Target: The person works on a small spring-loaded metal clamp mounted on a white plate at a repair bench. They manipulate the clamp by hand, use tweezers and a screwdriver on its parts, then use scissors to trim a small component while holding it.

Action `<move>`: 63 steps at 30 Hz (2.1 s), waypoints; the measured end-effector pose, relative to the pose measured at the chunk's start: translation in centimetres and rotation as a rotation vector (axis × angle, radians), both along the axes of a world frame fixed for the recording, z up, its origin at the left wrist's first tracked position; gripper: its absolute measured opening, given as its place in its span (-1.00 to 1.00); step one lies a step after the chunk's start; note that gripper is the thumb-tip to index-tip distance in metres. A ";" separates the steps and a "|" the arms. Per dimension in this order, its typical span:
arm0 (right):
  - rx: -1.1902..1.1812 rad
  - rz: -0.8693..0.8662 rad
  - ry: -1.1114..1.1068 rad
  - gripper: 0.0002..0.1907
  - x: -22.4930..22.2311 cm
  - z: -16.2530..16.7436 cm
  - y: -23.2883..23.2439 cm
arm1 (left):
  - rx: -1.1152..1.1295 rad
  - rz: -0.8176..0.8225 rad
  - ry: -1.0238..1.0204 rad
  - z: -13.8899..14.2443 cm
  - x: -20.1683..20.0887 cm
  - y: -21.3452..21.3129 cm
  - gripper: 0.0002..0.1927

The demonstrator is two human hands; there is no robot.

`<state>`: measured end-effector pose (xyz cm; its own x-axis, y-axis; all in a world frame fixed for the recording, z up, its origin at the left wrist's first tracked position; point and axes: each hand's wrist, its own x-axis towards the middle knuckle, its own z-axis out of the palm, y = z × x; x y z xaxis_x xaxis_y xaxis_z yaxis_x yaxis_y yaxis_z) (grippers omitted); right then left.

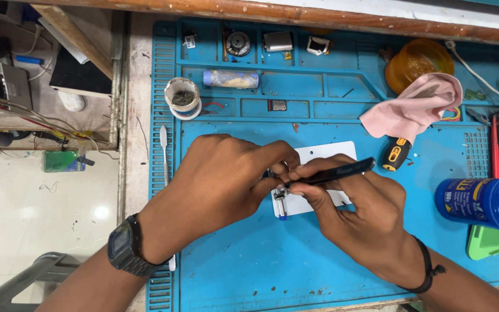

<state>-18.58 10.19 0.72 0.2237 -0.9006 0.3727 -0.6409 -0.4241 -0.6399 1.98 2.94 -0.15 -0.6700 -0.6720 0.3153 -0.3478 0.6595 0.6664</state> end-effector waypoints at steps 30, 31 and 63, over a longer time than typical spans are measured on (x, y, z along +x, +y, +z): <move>0.215 -0.005 -0.141 -0.87 -2.8 0.0 0.0 | -0.047 -0.075 -0.119 0.7 0.7 0.0 -0.56; 0.200 0.006 -0.131 -0.87 -2.8 0.0 0.0 | -0.037 -0.090 -0.139 0.7 0.7 0.1 -0.51; 0.225 -0.003 -0.169 -0.82 -3.9 1.1 -0.2 | -0.182 0.039 -0.113 -0.3 0.2 0.1 -0.43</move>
<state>-22.50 9.97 1.82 0.1726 -0.9655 0.1950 -0.5178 -0.2574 -0.8158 2.21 3.00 -0.47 -0.6828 -0.6369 0.3581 -0.4409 0.7499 0.4932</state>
